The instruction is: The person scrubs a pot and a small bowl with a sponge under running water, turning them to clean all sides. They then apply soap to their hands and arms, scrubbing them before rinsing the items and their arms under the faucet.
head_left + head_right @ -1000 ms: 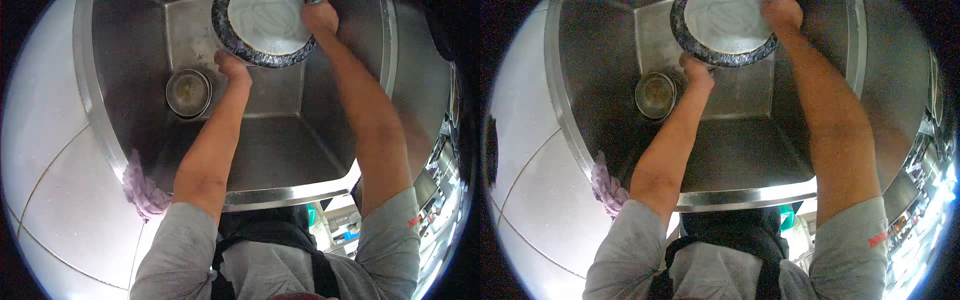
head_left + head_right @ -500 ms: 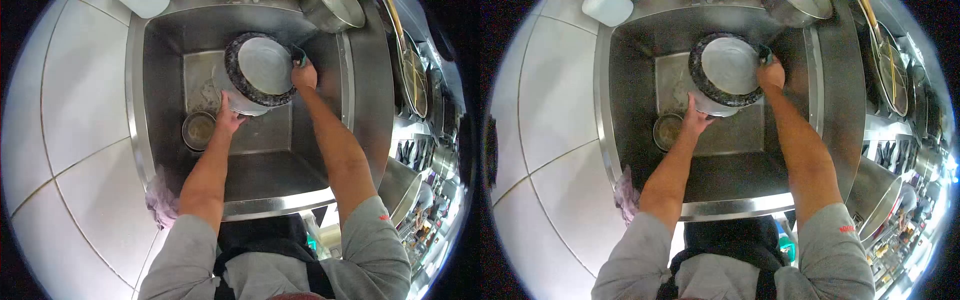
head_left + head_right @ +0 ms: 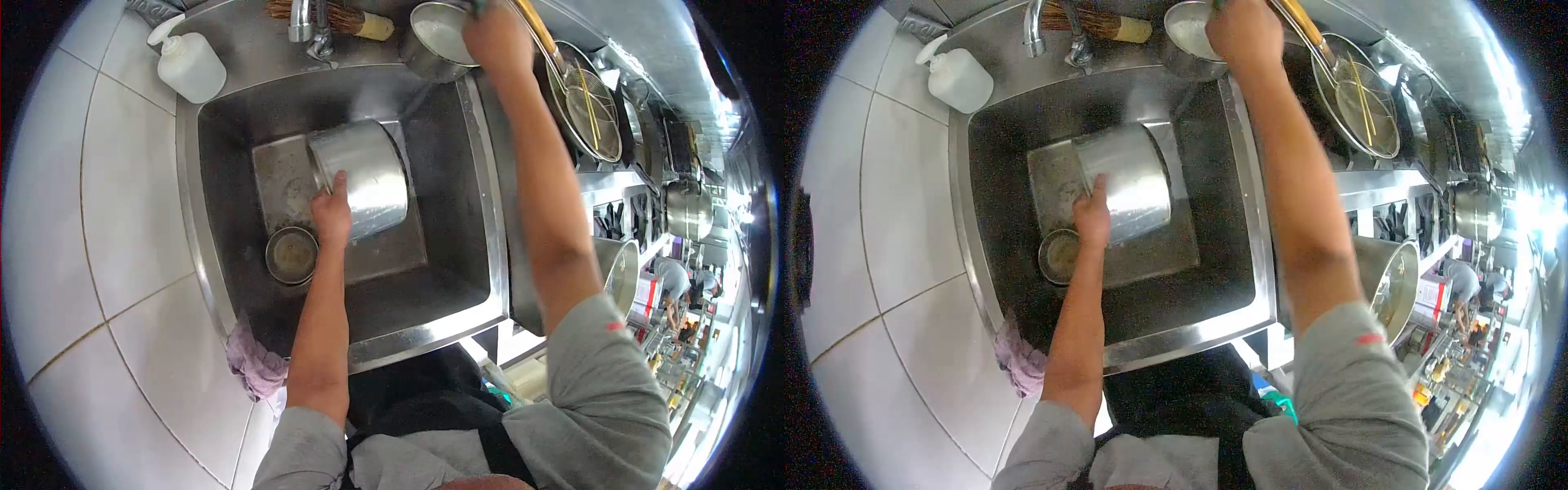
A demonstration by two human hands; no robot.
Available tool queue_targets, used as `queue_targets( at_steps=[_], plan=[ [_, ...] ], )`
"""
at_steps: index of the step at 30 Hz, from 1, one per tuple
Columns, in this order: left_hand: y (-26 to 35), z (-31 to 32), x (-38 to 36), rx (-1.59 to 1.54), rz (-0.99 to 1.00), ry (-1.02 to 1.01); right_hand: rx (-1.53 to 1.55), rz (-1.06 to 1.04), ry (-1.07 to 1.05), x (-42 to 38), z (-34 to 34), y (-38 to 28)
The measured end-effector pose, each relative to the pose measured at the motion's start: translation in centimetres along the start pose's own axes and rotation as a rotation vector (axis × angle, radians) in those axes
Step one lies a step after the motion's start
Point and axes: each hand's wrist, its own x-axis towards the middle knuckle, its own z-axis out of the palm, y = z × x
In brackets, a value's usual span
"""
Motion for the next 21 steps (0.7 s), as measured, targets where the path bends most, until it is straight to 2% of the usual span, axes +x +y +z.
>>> queue_targets(
  at_steps=[1, 2, 3, 4, 6, 7, 8, 10, 11, 12, 13, 14, 15, 16, 17, 18, 21],
  plan=[
    [0.0, -0.3, -0.5, -0.028, 0.006, -0.082, -0.206, -0.035, -0.474, 2.5, 3.3, 1.3],
    [-0.2, -0.4, -1.0, -0.054, 0.007, -0.163, -0.286, 0.032, -0.740, 3.8, 5.5, 1.5],
    [-0.7, -0.5, -1.4, -0.051, -0.005, -0.160, -0.557, -0.532, -0.634, 2.6, 11.2, 4.7],
    [-1.2, -0.5, -1.7, -0.013, 0.049, -0.134, -0.550, -0.539, -0.642, 2.2, 12.0, 4.5],
    [-2.2, -0.3, -1.8, 0.030, 0.098, -0.111, -0.368, -0.182, -0.830, 2.2, 12.9, 2.9],
    [-2.7, -0.2, -1.9, -0.017, 0.177, -0.113, -0.215, 0.110, -0.882, 2.2, 10.5, 0.9],
    [-3.1, -0.3, -2.0, -0.060, 0.256, -0.114, -0.210, 0.110, -0.890, 1.7, 12.2, 2.3],
    [-2.3, -0.7, -2.3, -0.026, 0.279, -0.097, -0.298, -0.316, -0.433, 1.1, 17.1, 6.3],
    [-1.6, -0.7, -2.3, -0.003, 0.311, -0.079, -0.526, -0.251, -0.839, 3.2, 8.3, 1.0],
    [-1.4, -0.7, -2.1, -0.005, 0.316, -0.072, -0.655, -0.519, -0.694, 3.6, 9.8, 3.6],
    [-1.4, -0.5, -1.7, -0.013, 0.407, -0.054, -0.102, 0.211, -0.460, 4.2, 5.5, 1.2],
    [-1.4, -0.5, -1.2, -0.017, 0.498, -0.034, -0.040, 0.073, -0.340, 4.6, 3.2, 1.5],
    [-1.6, -0.5, -0.7, -0.015, 0.504, -0.021, -0.020, 0.075, -0.273, 4.4, 1.3, 0.7],
    [-2.0, -0.6, -0.3, -0.032, 0.403, -0.080, 0.163, -0.331, 0.287, 4.0, 0.3, -0.3],
    [-2.3, -1.0, -0.1, -0.049, 0.299, -0.137, 0.263, 0.000, 0.030, 2.3, -1.9, -2.0],
    [-2.3, -1.3, 0.0, -0.043, 0.300, -0.120, 0.355, 0.330, -0.237, 0.8, -3.5, -3.6],
    [-2.0, -2.3, 0.3, -0.088, 0.357, -0.010, 0.518, 0.411, -0.323, -4.7, 2.3, -6.9]
  ],
)
